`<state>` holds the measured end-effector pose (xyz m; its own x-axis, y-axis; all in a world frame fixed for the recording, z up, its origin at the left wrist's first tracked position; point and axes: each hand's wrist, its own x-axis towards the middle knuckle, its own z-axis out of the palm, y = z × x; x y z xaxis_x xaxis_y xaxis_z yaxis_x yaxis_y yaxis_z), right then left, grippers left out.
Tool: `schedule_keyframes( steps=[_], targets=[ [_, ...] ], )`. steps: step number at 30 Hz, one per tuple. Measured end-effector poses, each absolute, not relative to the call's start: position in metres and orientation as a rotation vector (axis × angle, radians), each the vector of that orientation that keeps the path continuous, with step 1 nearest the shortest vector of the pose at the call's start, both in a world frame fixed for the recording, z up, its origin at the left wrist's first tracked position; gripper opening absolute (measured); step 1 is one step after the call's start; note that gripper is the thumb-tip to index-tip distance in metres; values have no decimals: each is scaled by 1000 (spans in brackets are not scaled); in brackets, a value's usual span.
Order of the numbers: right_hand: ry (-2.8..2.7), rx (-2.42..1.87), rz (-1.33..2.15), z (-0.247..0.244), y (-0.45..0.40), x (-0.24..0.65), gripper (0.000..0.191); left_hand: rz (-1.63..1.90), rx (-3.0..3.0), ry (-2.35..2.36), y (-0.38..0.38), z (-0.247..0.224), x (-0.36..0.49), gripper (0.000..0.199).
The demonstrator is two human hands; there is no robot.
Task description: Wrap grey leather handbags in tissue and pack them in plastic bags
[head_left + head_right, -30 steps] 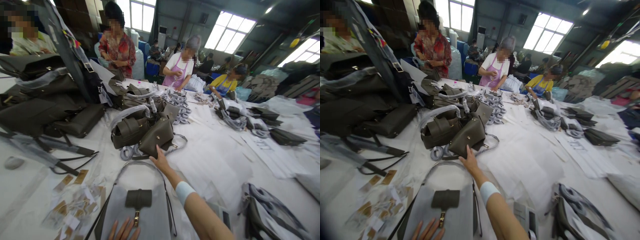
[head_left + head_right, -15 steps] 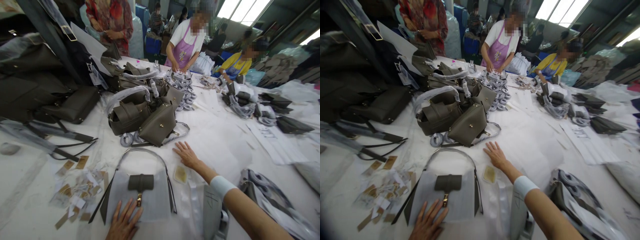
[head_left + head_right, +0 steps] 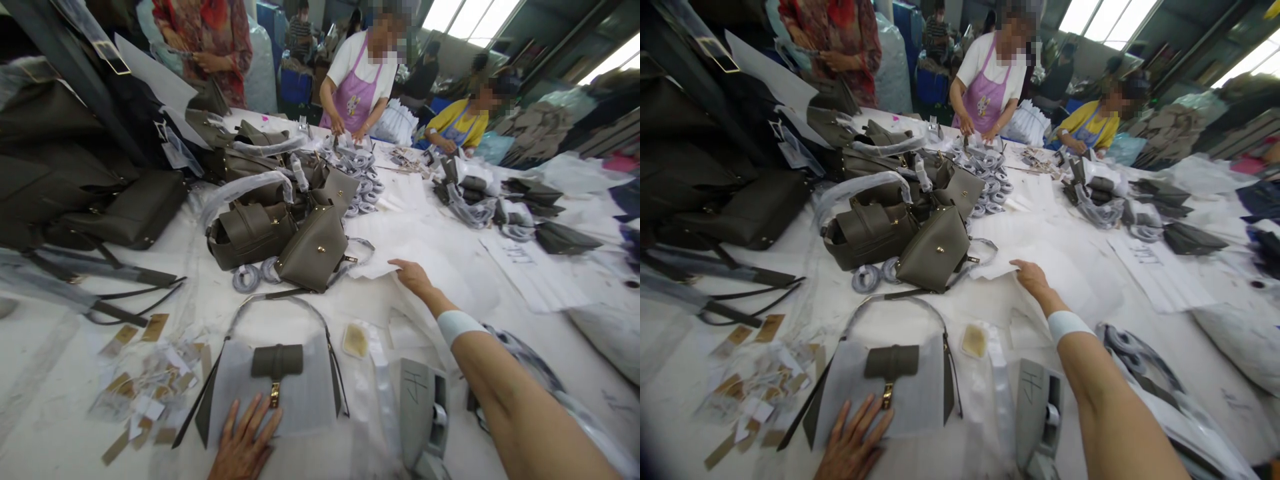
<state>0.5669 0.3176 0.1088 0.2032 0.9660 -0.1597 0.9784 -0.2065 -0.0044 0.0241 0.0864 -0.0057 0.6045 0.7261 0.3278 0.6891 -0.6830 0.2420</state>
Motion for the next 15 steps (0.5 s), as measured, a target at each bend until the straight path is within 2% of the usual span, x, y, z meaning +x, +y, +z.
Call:
schedule_keyframes(
  steps=[7,12,13,15],
  targets=[
    [1943,2400,-106,119,305,563,55,668,2693,1210,88,-5,27,48],
    [2277,2116,97,123,266,525,68,680,2698,1214,88,-3,28,47],
    [2372,2024,81,121,252,515,62,678,2700,1209,88,-3,28,47],
    [2487,1881,-39,112,219,499,37,668,2695,1212,88,-4,27,47]
  ],
)
